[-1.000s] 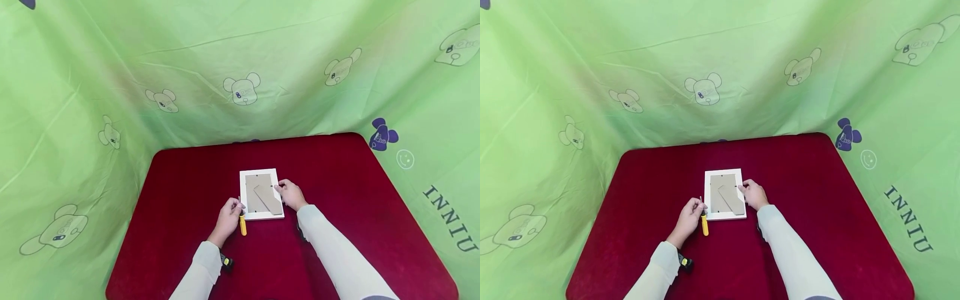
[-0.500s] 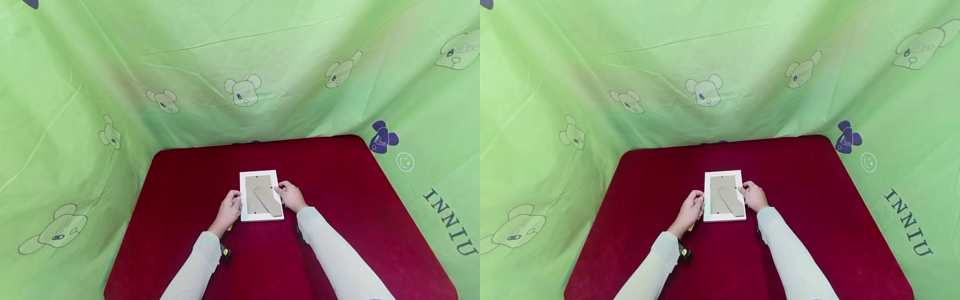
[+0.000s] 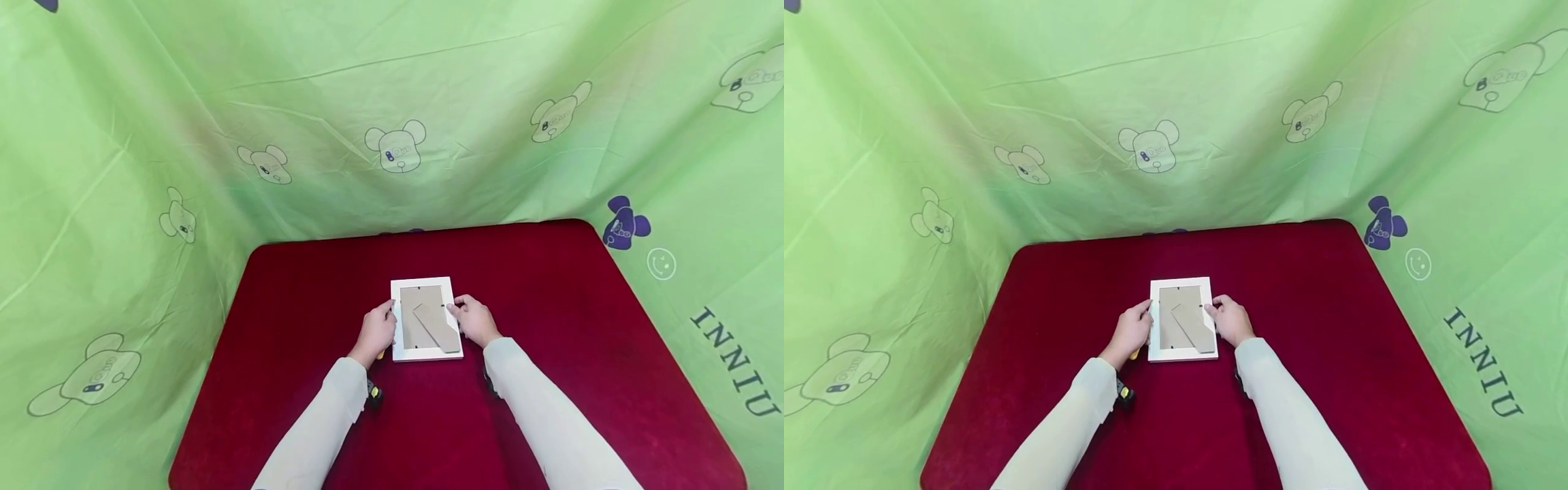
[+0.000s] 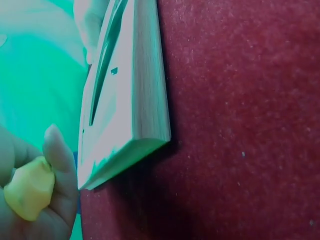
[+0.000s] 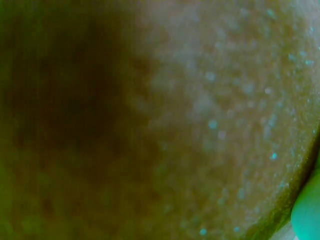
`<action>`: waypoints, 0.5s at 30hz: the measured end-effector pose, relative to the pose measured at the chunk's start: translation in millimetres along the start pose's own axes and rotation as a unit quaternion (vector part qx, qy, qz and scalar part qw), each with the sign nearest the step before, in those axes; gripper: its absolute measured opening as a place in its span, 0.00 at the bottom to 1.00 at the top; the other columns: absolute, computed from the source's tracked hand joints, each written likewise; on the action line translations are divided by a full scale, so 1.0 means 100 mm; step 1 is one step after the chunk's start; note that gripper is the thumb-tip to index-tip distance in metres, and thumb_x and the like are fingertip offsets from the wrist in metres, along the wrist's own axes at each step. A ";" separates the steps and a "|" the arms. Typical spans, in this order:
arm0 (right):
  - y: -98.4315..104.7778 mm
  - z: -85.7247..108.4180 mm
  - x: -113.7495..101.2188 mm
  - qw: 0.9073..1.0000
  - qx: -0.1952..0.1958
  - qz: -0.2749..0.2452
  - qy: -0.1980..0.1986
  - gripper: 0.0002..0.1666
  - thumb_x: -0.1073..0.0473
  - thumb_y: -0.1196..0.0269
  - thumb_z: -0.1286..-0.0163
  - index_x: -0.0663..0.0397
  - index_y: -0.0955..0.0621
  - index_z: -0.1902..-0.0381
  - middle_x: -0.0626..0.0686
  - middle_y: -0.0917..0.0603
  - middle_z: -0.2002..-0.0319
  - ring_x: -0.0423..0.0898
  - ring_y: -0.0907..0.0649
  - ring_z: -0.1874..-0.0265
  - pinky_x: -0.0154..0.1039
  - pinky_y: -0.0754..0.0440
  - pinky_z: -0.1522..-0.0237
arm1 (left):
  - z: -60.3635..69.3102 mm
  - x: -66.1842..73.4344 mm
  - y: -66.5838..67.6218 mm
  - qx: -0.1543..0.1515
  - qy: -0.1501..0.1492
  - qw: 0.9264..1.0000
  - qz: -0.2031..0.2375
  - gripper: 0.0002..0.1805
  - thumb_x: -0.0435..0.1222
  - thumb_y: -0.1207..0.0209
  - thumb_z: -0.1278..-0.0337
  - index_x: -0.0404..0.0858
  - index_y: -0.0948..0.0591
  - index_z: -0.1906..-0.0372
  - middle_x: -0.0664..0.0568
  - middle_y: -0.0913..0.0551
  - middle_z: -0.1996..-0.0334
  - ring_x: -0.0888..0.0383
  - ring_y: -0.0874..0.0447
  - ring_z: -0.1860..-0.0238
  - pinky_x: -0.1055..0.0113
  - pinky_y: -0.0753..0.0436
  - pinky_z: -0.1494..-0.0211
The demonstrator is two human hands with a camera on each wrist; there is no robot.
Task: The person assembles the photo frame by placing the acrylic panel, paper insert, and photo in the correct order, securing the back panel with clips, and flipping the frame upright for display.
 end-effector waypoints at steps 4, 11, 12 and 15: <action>-0.01 -0.01 0.03 1.000 -0.001 -0.002 -0.002 0.26 0.46 0.42 0.27 0.58 0.26 0.42 0.55 0.18 0.64 0.46 0.20 0.80 0.40 0.23 0.77 | -0.04 0.01 -0.05 -0.005 0.021 0.999 -0.037 0.24 0.31 0.59 0.29 0.33 0.31 0.32 0.38 0.21 0.45 0.58 0.26 0.88 0.66 0.22 0.82; -0.01 -0.02 0.04 1.000 0.005 0.000 -0.003 0.25 0.45 0.42 0.27 0.58 0.26 0.43 0.55 0.17 0.64 0.47 0.19 0.79 0.41 0.23 0.75 | -0.11 0.04 -0.09 0.013 0.029 0.997 -0.074 0.24 0.29 0.57 0.34 0.36 0.26 0.35 0.38 0.17 0.54 0.61 0.26 0.89 0.68 0.22 0.83; 0.00 -0.02 0.04 1.000 0.006 0.001 -0.003 0.25 0.45 0.43 0.27 0.57 0.26 0.43 0.55 0.18 0.64 0.47 0.19 0.79 0.41 0.23 0.74 | -0.12 0.03 -0.09 0.017 0.032 0.997 -0.075 0.24 0.29 0.56 0.35 0.37 0.25 0.36 0.39 0.15 0.60 0.61 0.26 0.90 0.68 0.22 0.83; 0.00 -0.02 0.03 1.000 0.005 0.006 -0.001 0.25 0.46 0.43 0.27 0.58 0.26 0.43 0.55 0.17 0.64 0.46 0.19 0.79 0.40 0.22 0.73 | -0.14 0.01 -0.09 0.022 0.044 0.996 -0.070 0.23 0.30 0.52 0.35 0.38 0.24 0.37 0.47 0.18 0.79 0.62 0.26 0.92 0.68 0.22 0.83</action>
Point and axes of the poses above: each hand's wrist, its own z-axis away from the middle knuckle, its own y-axis out of the back of the hand, x = y × z, the point moved 4 cm from there along -z, towards the middle knuckle
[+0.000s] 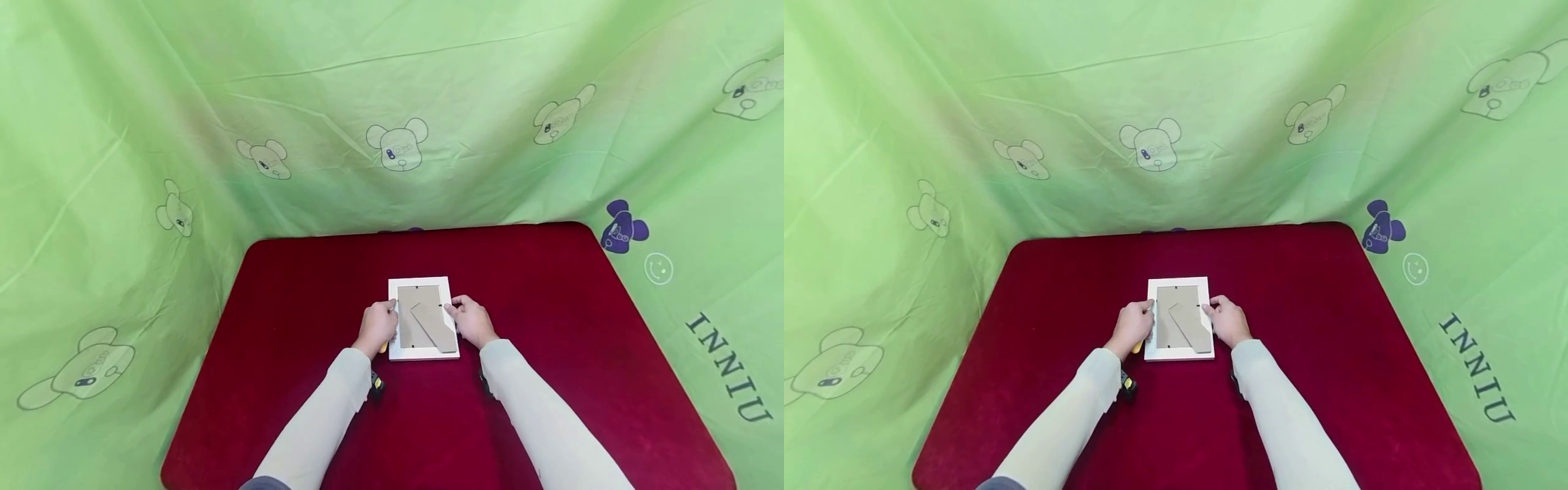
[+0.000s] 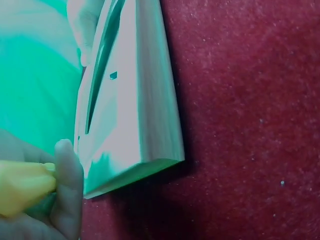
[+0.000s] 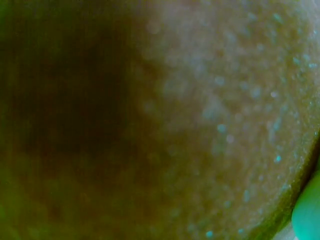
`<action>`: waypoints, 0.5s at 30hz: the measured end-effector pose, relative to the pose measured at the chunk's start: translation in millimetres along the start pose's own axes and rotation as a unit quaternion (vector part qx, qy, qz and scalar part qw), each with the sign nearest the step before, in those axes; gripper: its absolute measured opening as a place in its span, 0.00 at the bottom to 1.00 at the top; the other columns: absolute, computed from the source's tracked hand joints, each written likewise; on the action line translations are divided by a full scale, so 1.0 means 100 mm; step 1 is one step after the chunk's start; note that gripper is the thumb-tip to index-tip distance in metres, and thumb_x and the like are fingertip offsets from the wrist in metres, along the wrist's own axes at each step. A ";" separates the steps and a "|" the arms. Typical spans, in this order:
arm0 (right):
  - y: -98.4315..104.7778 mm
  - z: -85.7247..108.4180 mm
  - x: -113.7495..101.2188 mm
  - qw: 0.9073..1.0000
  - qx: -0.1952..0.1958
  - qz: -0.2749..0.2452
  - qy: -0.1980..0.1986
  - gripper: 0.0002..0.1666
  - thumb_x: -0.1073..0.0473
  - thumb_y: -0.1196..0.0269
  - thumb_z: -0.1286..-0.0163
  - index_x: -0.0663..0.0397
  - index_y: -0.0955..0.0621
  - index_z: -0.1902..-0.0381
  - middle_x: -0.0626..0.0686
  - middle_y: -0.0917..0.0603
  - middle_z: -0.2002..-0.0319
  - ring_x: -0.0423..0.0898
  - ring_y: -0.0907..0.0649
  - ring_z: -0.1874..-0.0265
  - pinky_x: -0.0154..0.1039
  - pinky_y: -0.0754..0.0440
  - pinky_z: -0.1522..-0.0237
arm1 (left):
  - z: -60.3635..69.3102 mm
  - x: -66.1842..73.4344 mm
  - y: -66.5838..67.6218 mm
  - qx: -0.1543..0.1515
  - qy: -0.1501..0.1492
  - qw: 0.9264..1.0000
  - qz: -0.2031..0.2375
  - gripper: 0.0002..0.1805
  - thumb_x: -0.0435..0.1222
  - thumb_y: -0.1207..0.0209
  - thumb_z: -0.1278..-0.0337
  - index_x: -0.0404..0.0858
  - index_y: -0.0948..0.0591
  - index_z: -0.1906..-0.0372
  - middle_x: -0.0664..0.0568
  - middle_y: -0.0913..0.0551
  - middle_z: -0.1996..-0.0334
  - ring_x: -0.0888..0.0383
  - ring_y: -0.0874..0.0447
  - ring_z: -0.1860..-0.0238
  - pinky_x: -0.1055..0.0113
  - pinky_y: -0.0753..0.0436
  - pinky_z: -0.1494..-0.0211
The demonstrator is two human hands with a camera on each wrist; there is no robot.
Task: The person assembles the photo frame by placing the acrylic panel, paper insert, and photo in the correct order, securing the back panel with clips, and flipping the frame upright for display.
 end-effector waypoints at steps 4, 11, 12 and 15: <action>0.00 0.01 -0.01 1.000 0.000 -0.001 0.003 0.25 0.47 0.42 0.27 0.59 0.26 0.43 0.55 0.17 0.63 0.45 0.18 0.79 0.40 0.22 0.71 | -0.02 -0.01 0.00 0.016 -0.006 1.000 0.005 0.21 0.30 0.50 0.36 0.36 0.22 0.39 0.46 0.15 0.74 0.62 0.24 0.88 0.69 0.22 0.81; -0.01 0.01 -0.01 1.000 0.002 0.008 0.004 0.25 0.45 0.42 0.27 0.56 0.25 0.42 0.54 0.17 0.63 0.45 0.19 0.78 0.40 0.22 0.68 | -0.07 -0.04 -0.01 0.047 -0.021 0.999 -0.004 0.19 0.32 0.48 0.37 0.36 0.19 0.43 0.43 0.19 0.46 0.55 0.18 0.55 0.64 0.19 0.58; -0.01 0.01 -0.01 1.000 0.002 0.009 0.005 0.25 0.45 0.42 0.27 0.57 0.25 0.42 0.54 0.17 0.63 0.44 0.19 0.78 0.40 0.22 0.68 | -0.07 -0.04 -0.01 0.045 -0.020 0.999 -0.004 0.19 0.32 0.48 0.37 0.36 0.19 0.43 0.44 0.19 0.45 0.55 0.19 0.52 0.64 0.19 0.55; 0.00 0.01 -0.02 1.000 0.004 0.010 0.008 0.25 0.45 0.42 0.27 0.57 0.25 0.42 0.54 0.17 0.63 0.44 0.19 0.77 0.40 0.22 0.67 | -0.10 -0.05 -0.01 0.040 -0.017 0.999 0.001 0.19 0.33 0.49 0.36 0.36 0.19 0.43 0.44 0.20 0.45 0.55 0.20 0.50 0.63 0.20 0.52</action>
Point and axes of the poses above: each hand's wrist, its own z-axis away from the middle knuckle, its own y-axis out of the back of the hand, x = y × z, the point moved 4 cm from there along -z, towards the middle knuckle
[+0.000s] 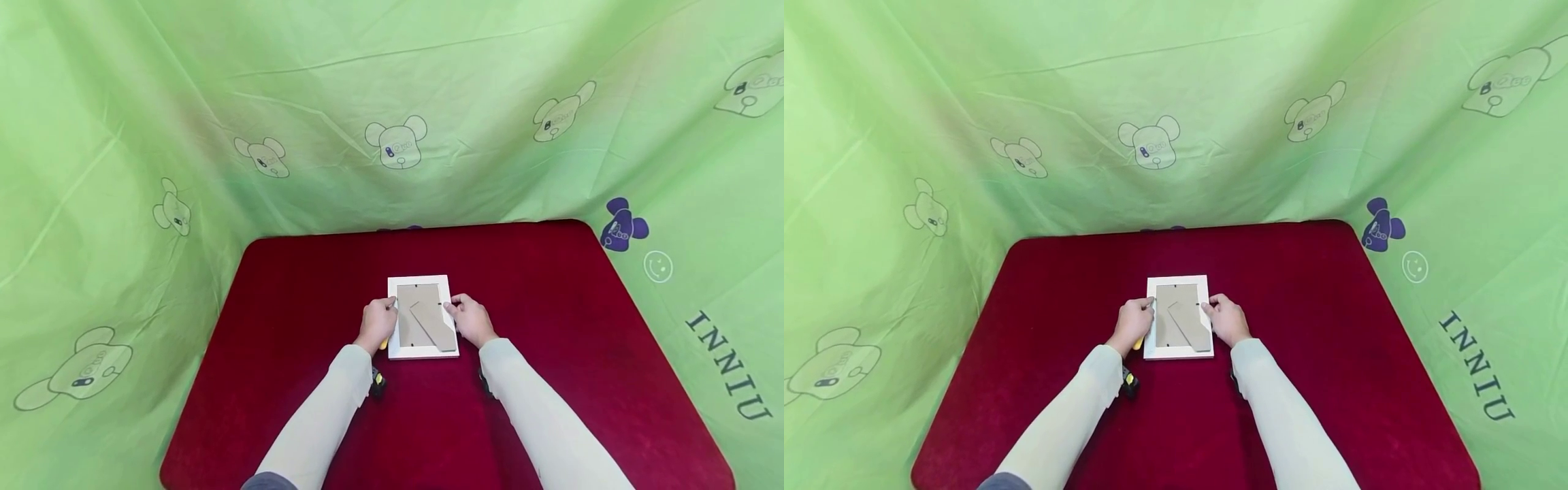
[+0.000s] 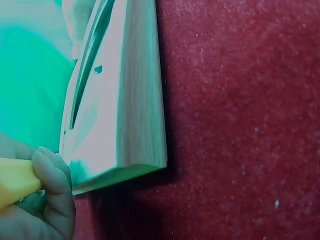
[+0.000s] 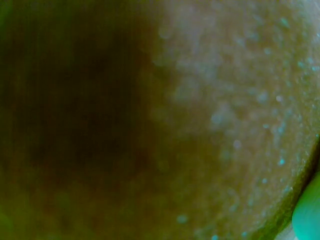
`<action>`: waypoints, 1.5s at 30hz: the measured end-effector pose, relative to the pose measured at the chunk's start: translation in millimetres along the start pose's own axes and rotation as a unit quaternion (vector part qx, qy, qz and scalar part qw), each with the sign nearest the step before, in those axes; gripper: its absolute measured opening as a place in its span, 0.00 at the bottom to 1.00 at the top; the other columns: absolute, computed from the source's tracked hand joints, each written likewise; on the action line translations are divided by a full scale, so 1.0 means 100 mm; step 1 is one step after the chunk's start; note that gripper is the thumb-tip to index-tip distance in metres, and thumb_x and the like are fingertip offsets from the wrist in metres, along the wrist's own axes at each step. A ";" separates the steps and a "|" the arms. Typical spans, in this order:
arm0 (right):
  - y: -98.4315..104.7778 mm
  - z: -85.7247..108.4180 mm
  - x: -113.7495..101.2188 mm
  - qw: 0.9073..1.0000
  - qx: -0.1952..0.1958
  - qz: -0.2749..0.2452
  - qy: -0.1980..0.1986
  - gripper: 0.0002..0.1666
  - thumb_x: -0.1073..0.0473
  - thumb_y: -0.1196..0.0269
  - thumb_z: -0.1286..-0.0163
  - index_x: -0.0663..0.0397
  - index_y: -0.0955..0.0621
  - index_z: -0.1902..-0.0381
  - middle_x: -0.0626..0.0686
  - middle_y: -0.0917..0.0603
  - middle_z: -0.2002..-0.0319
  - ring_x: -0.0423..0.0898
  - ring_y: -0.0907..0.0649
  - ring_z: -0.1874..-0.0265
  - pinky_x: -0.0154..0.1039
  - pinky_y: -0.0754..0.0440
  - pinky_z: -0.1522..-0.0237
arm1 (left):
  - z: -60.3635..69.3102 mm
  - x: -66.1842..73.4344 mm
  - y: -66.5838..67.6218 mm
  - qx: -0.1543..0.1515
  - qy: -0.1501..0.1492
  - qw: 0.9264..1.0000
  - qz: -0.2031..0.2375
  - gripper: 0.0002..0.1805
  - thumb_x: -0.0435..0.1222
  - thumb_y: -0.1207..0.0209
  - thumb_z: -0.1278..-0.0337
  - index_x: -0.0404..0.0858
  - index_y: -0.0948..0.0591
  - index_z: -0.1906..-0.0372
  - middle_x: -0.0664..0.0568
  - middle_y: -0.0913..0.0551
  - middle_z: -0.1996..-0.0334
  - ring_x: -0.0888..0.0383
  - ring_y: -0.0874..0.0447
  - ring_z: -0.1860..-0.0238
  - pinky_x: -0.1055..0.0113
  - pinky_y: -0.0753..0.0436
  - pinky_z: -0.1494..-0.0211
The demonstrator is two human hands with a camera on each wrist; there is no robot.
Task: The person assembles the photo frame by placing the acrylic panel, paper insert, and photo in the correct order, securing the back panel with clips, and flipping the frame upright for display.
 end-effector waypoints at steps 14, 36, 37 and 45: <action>-0.01 0.00 -0.01 1.000 0.000 0.012 0.001 0.25 0.45 0.43 0.27 0.56 0.25 0.42 0.53 0.18 0.65 0.44 0.19 0.78 0.41 0.23 0.65 | -0.03 -0.01 -0.02 -0.010 0.002 1.000 -0.007 0.18 0.32 0.48 0.35 0.36 0.19 0.43 0.44 0.20 0.45 0.55 0.20 0.49 0.62 0.20 0.52; 0.00 0.01 -0.03 1.000 0.007 0.012 0.012 0.24 0.46 0.42 0.26 0.58 0.24 0.44 0.54 0.16 0.64 0.43 0.18 0.76 0.42 0.21 0.65 | -0.02 0.05 -0.03 -0.011 -0.013 0.998 -0.060 0.19 0.31 0.50 0.37 0.38 0.19 0.43 0.46 0.19 0.45 0.58 0.19 0.57 0.66 0.20 0.59; 0.00 0.02 -0.04 1.000 0.009 0.014 0.014 0.24 0.47 0.42 0.26 0.59 0.24 0.44 0.54 0.16 0.64 0.43 0.18 0.76 0.41 0.21 0.65 | -0.02 0.05 -0.04 -0.010 -0.017 0.998 -0.064 0.20 0.31 0.50 0.37 0.38 0.19 0.43 0.46 0.20 0.45 0.58 0.19 0.60 0.67 0.21 0.61; 0.01 0.02 -0.05 1.000 0.012 0.021 0.017 0.23 0.47 0.43 0.26 0.59 0.24 0.44 0.53 0.17 0.66 0.44 0.19 0.77 0.41 0.23 0.66 | 0.02 0.09 -0.04 -0.004 -0.029 0.997 -0.069 0.20 0.31 0.51 0.37 0.36 0.20 0.42 0.44 0.21 0.43 0.59 0.33 0.81 0.69 0.27 0.74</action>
Point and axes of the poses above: each hand's wrist, its own z-axis away from the middle knuckle, its own y-axis out of the back of the hand, x = y × z, the point moved 4 cm from there along -z, towards the middle knuckle
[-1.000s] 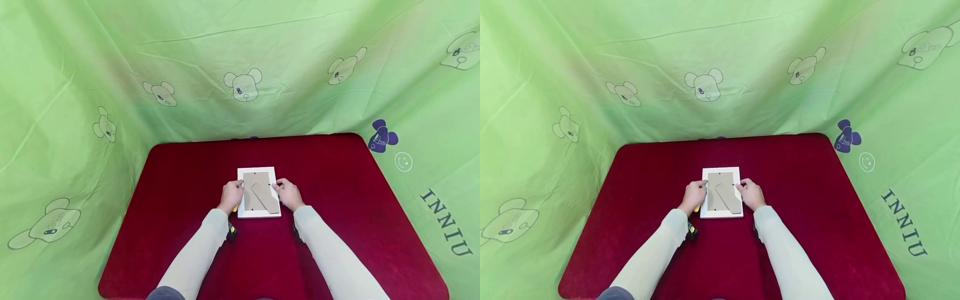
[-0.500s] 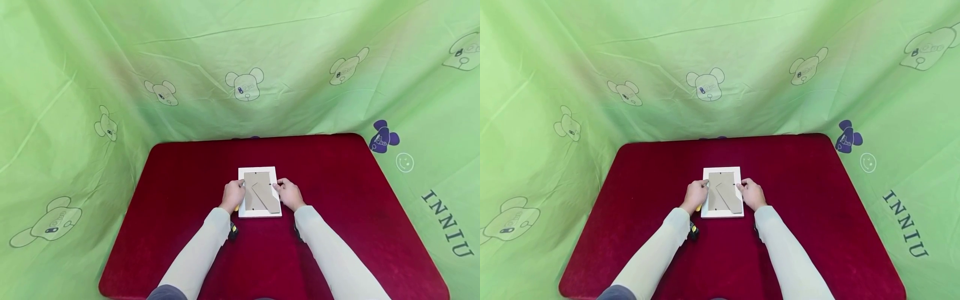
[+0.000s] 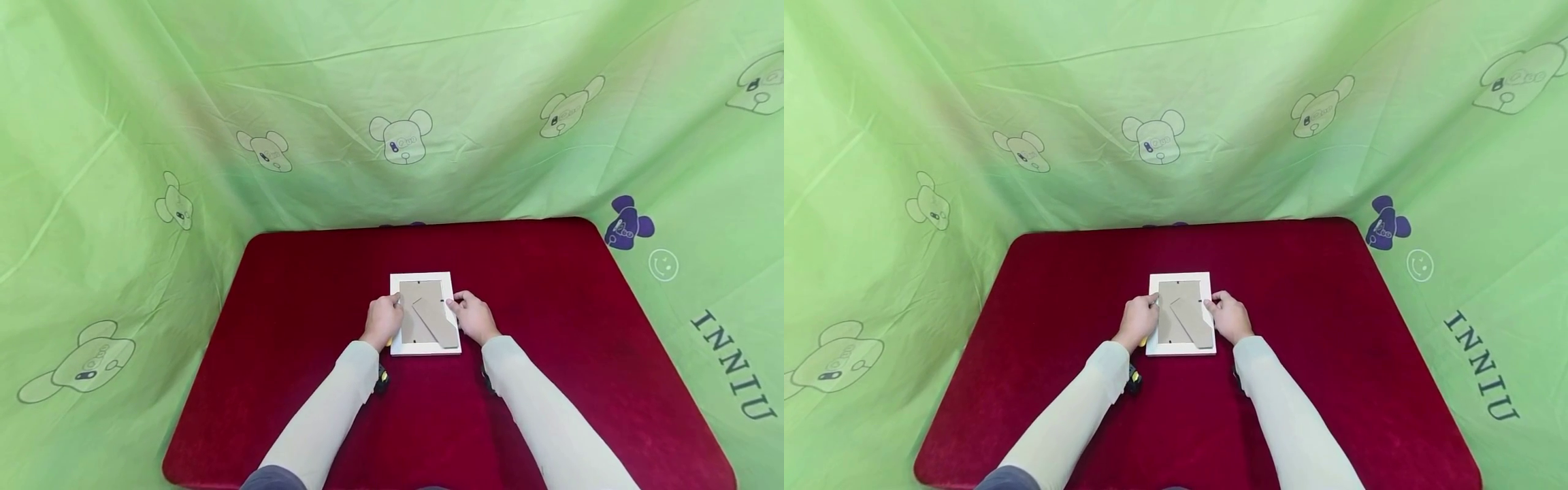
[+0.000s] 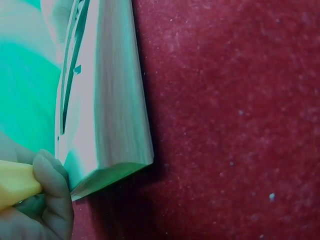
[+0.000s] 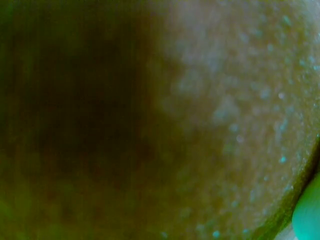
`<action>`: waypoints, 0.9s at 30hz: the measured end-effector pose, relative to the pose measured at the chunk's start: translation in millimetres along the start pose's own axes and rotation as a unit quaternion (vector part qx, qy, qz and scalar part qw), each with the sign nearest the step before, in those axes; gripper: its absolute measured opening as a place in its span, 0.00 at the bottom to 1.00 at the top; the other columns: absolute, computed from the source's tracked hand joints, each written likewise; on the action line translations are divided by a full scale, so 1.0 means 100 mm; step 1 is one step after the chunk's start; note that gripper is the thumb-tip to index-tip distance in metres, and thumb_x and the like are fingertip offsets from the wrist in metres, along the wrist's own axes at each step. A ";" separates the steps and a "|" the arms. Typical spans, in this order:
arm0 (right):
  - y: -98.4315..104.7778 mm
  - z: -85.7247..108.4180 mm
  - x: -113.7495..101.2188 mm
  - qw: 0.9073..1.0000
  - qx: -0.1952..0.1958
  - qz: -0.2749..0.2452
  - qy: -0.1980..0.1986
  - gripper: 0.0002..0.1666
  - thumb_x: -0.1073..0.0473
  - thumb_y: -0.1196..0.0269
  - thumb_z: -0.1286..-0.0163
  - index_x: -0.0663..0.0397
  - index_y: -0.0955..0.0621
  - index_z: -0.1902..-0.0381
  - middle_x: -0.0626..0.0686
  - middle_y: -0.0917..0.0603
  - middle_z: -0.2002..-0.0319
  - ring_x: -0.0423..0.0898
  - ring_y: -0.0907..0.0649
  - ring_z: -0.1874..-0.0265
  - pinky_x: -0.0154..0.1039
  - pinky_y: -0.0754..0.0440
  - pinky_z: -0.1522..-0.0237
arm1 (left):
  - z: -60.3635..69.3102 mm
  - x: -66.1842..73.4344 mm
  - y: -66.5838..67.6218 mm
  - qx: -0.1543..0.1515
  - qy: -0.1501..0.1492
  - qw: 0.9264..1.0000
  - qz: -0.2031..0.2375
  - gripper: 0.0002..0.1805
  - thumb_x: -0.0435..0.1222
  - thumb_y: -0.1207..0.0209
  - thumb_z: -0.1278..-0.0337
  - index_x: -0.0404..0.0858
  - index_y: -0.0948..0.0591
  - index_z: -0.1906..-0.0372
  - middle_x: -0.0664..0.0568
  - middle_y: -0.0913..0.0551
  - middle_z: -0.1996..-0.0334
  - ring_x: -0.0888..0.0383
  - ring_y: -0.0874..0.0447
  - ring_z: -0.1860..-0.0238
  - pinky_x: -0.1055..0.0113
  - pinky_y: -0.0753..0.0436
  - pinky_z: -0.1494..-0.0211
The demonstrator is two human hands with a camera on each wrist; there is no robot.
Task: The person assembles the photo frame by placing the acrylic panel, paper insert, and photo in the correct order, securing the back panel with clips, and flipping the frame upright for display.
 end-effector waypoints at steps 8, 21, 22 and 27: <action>-0.01 -0.01 -0.01 1.000 -0.002 0.012 0.006 0.24 0.46 0.43 0.26 0.59 0.25 0.43 0.55 0.16 0.64 0.44 0.18 0.74 0.45 0.22 0.60 | 0.00 -0.03 -0.02 0.000 -0.010 1.000 -0.014 0.20 0.30 0.52 0.36 0.36 0.21 0.41 0.44 0.22 0.43 0.58 0.31 0.79 0.69 0.25 0.71; -0.02 -0.03 0.03 0.999 -0.031 -0.002 0.014 0.16 0.47 0.44 0.26 0.55 0.25 0.56 0.52 0.22 0.80 0.48 0.24 0.88 0.42 0.24 0.81 | -0.02 -0.02 -0.07 0.009 -0.044 0.998 -0.053 0.19 0.29 0.51 0.36 0.34 0.19 0.44 0.46 0.19 0.46 0.60 0.23 0.73 0.70 0.25 0.73; -0.02 -0.03 0.03 0.999 -0.032 -0.002 0.015 0.17 0.48 0.44 0.25 0.55 0.25 0.50 0.52 0.22 0.79 0.48 0.24 0.88 0.43 0.23 0.80 | -0.02 -0.02 -0.07 0.009 -0.047 0.997 -0.054 0.19 0.29 0.50 0.36 0.34 0.19 0.44 0.45 0.19 0.46 0.60 0.24 0.76 0.70 0.25 0.74; -0.01 -0.03 -0.01 0.999 -0.036 0.005 0.024 0.34 0.48 0.45 0.24 0.45 0.39 0.25 0.52 0.24 0.79 0.48 0.24 0.88 0.43 0.23 0.80 | -0.01 0.00 -0.04 0.022 -0.067 0.996 -0.060 0.18 0.29 0.49 0.36 0.35 0.18 0.45 0.43 0.17 0.49 0.59 0.20 0.72 0.67 0.21 0.71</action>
Point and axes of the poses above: each hand's wrist, its own z-axis away from the middle knuckle, its own y-axis out of the back of the hand, x = y × z, the point moved 4 cm from there along -z, towards the middle knuckle
